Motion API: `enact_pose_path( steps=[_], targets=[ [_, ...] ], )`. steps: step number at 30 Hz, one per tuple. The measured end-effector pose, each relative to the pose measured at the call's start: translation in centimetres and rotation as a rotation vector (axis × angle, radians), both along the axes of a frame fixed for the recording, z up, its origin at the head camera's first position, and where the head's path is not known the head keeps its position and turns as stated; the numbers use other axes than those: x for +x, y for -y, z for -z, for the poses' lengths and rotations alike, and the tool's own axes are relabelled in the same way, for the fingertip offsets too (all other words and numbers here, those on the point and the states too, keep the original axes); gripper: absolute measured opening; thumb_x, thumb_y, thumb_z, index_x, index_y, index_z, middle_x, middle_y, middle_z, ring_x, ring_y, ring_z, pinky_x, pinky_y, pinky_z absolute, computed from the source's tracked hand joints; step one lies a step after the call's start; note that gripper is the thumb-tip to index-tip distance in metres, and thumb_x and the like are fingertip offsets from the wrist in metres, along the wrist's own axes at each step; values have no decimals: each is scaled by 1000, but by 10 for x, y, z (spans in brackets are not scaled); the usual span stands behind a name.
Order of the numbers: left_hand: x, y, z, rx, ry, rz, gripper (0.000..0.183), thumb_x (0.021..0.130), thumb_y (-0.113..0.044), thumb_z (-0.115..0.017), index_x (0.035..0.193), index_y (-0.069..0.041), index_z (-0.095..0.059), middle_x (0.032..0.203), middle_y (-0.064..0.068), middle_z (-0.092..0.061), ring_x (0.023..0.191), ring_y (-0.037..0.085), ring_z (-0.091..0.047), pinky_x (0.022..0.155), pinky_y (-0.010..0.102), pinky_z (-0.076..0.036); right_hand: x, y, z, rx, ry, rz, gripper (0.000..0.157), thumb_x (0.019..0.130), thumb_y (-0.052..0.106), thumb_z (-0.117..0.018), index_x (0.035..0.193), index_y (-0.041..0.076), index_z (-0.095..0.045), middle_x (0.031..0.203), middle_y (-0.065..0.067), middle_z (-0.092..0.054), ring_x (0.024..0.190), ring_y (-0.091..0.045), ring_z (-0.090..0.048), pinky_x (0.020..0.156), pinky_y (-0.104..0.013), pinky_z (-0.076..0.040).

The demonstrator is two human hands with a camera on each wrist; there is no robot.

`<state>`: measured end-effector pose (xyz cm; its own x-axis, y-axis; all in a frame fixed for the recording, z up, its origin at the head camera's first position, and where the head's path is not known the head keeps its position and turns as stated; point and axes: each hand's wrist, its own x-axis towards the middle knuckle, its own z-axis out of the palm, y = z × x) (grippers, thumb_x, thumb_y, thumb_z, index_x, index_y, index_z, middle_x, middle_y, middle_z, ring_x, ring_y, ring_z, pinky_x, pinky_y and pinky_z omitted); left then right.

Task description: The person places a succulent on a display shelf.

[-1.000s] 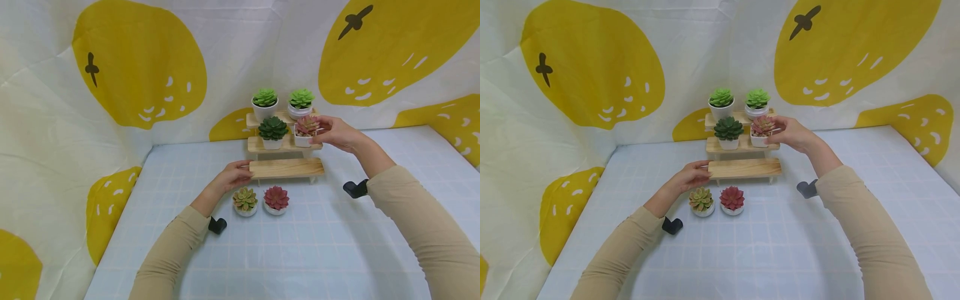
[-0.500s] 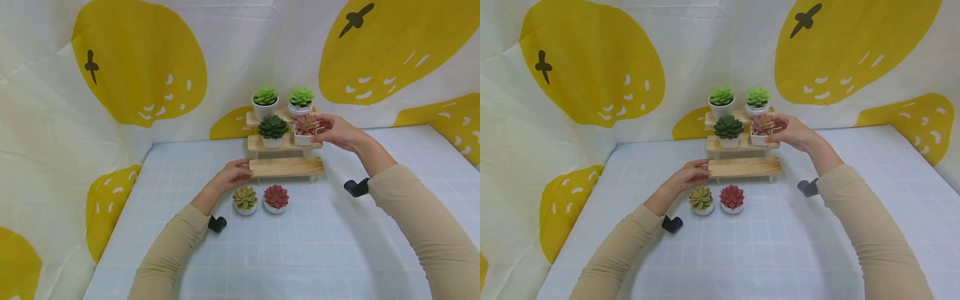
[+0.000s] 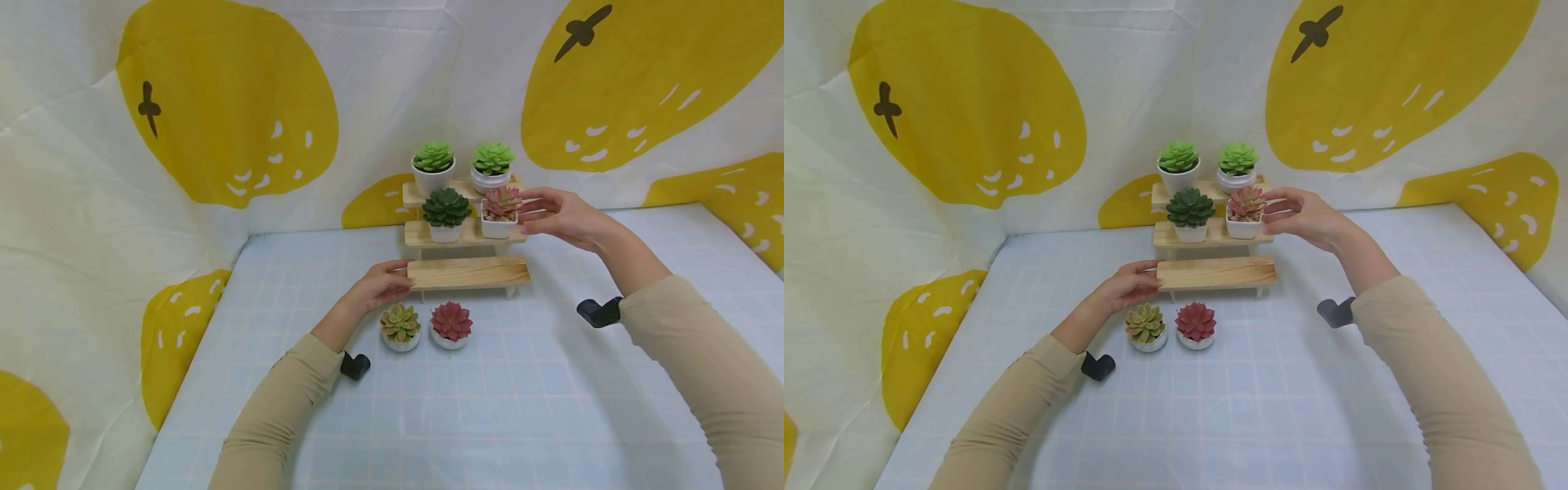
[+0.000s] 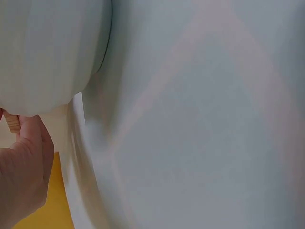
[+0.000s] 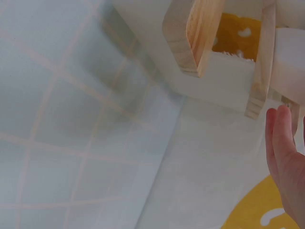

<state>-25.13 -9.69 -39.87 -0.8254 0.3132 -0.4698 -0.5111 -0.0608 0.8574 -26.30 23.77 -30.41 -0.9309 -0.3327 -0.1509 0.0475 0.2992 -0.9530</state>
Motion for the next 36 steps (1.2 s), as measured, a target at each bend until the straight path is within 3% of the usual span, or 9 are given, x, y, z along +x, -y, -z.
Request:
enact_pose_path(
  steps=[15, 27, 32, 36],
  targets=[
    [0, 1, 2, 11, 3, -10, 57, 87, 9, -55, 141, -6, -40, 138, 16, -45, 101, 20, -52, 67, 22, -49, 25, -23, -2, 47, -53, -2, 51, 87, 4, -63, 133, 8, -39, 113, 6, -55, 102, -9, -54, 81, -22, -49],
    [1, 0, 0, 7, 1, -2, 58, 87, 9, -55, 141, -6, -40, 138, 17, -44, 98, 19, -53, 67, 22, -50, 51, -27, 3, 66, -87, -25, 48, 86, 3, -64, 130, 10, -44, 116, 4, -55, 104, -8, -54, 81, -23, -49],
    [0, 0, 1, -3, 0, -4, 58, 87, 9, -55, 141, -7, -40, 137, 16, -45, 100, 19, -53, 67, 22, -50, 62, -21, 12, 48, -94, -102, 45, 86, 2, -64, 127, 12, -46, 119, 1, -54, 106, -8, -54, 82, -24, -49],
    [0, 0, 1, -5, 3, -6, 57, 87, 9, -55, 140, -7, -41, 137, 16, -45, 102, 20, -52, 69, 23, -50, 72, -13, 23, 8, -83, -160, 47, 85, 0, -64, 128, 3, -45, 123, -11, -51, 110, -16, -53, 83, -27, -50]
  ],
)
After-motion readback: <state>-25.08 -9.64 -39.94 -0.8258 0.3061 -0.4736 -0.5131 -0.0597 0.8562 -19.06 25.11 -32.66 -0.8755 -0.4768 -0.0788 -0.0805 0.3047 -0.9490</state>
